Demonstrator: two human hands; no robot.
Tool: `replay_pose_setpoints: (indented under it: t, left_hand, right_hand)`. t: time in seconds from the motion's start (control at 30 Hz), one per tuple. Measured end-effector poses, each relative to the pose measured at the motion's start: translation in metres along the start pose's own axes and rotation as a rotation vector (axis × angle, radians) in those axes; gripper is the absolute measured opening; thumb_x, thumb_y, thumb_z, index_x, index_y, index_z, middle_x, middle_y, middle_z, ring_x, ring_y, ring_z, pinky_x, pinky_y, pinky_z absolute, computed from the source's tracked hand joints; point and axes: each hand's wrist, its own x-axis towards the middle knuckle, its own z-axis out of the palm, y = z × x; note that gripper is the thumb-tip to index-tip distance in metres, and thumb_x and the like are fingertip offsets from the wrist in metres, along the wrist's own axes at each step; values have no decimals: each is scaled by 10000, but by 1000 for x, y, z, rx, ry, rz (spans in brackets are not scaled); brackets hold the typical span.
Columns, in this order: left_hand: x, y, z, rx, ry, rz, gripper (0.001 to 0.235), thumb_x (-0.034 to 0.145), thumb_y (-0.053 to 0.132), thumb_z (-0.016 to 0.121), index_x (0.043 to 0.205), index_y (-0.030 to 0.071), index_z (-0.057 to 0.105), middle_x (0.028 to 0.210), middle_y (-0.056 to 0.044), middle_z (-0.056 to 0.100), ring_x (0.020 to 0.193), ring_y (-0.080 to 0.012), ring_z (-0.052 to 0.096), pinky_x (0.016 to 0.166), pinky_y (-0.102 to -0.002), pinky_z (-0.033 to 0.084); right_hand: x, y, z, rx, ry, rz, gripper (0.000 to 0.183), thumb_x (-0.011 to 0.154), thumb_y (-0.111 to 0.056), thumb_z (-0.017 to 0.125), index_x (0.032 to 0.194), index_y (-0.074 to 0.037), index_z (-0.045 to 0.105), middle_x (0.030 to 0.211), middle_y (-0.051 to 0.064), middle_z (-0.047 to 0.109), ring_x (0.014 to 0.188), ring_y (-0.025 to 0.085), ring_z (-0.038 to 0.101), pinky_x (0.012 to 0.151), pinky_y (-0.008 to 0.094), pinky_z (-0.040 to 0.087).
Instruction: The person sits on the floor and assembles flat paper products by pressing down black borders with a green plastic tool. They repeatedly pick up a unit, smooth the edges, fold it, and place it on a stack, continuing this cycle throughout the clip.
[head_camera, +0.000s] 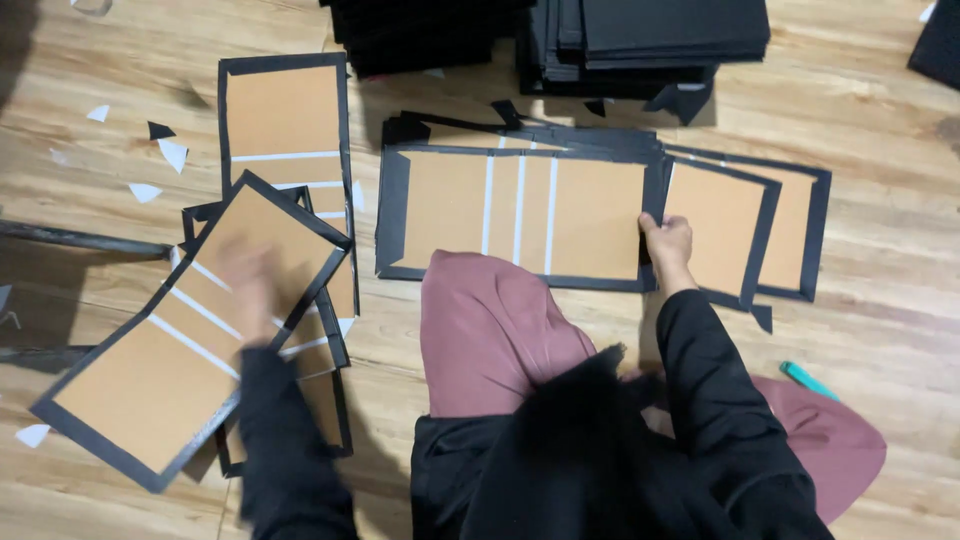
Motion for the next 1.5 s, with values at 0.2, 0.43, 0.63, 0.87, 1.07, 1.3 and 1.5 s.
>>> replay_pose_setpoints:
  t: [0.2,0.43,0.63,0.87,1.07,1.3,1.5]
  left_hand:
    - [139,123,-122,-1535,-307,-243,666,851,478,562,1347,91,342,1263,-164,472,1167,-328,456,941,-485,375]
    - [151,156,-168,-1319,-431,-397,806,713,608,580,1326,152,322,1167,-80,371,1044,-319,416,777,-506,428]
    - [155,113,-187,-1408,-597,-409,659,740,558,578,1221,121,466,1161,-96,398,1090,-366,426,867,-525,390]
    - [146,136,-212,-1599,-676,-319,648,677,526,693,1144,119,503,1105,-88,456,1062,-356,496,872,-493,415]
    - [142,156,-330,-1543,-750,138,686,707,478,653,1173,-4,507,1228,-204,368,1161,-453,380,929,-510,394]
    - [135,192,-373,-1453,-718,-42,712,755,394,604,1258,-40,350,1227,-240,306,1124,-476,341,880,-594,380]
    - [142,220,-366,-1616,-805,2,785,683,512,636,1242,4,423,1169,-205,379,1114,-454,405,865,-547,395]
  right_hand:
    - [-49,-78,-22,-170,-42,134,555,662,-471,743,985,-52,576,885,145,625,900,361,602,748,470,498]
    - [-53,-83,-19,-175,-40,193,732,620,-492,768,1111,-54,448,1011,193,573,1009,394,546,842,489,453]
    - [-73,-85,-30,-173,-82,141,698,662,-468,738,1120,6,508,1039,238,548,1034,429,512,865,488,426]
    - [-96,-73,-86,269,18,60,485,755,-206,760,1085,-6,467,921,200,556,942,318,531,831,407,406]
    - [29,75,-154,188,55,192,729,712,-358,828,1196,40,455,1093,290,512,1042,436,503,820,509,418]
    - [0,5,-174,189,13,310,869,591,-386,858,1223,31,431,1142,278,502,1080,435,485,840,559,400]
    - [33,-14,-201,102,41,95,745,672,-291,829,1228,32,452,1107,269,531,1053,409,512,807,475,450]
